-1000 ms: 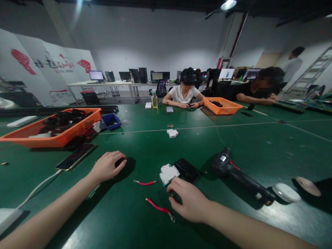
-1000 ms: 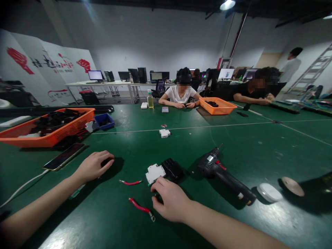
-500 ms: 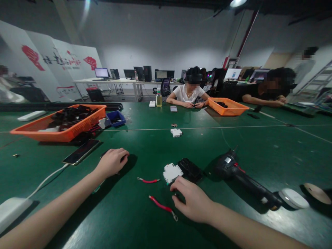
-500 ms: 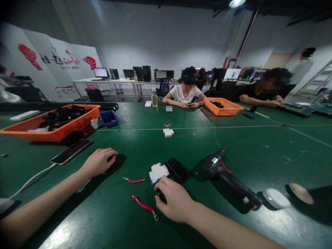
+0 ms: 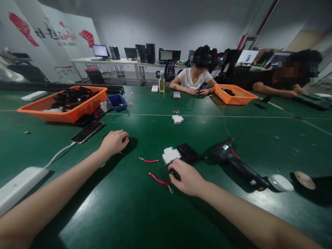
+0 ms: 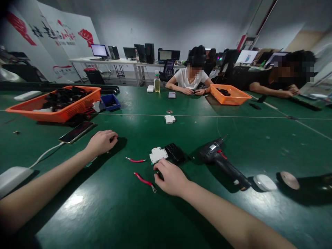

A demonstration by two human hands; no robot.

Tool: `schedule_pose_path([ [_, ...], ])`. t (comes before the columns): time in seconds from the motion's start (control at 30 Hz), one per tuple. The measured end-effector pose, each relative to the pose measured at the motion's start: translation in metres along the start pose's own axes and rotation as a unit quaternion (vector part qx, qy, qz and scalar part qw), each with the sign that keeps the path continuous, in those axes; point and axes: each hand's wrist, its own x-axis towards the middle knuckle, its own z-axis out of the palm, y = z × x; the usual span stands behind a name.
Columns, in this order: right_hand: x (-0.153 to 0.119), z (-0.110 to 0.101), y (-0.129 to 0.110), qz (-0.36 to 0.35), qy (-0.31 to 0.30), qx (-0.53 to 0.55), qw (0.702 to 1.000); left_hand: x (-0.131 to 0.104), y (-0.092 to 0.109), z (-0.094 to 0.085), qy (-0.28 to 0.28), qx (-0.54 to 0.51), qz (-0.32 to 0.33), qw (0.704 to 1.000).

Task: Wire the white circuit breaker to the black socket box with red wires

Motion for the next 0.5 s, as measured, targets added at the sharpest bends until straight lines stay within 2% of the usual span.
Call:
schedule_pose_path([
  [0.17, -0.003, 0.001, 0.001, -0.010, 0.020, -0.018, 1.000, 0.000, 0.004, -0.007, 0.078, 0.026, 0.004, 0.997],
  [0.27, -0.004, 0.000, 0.000, -0.013, 0.029, -0.031, 0.999, 0.000, -0.004, -0.014, 0.108, 0.027, 0.030, 0.993],
  [0.37, -0.004, -0.002, -0.001, -0.015, 0.034, -0.036, 0.999, -0.009, -0.018, -0.022, 0.099, 0.012, 0.076, 0.992],
  [0.5, -0.005, -0.004, -0.002, -0.016, 0.037, -0.025, 0.999, -0.045, -0.030, -0.025, 0.060, -0.032, 0.115, 0.991],
])
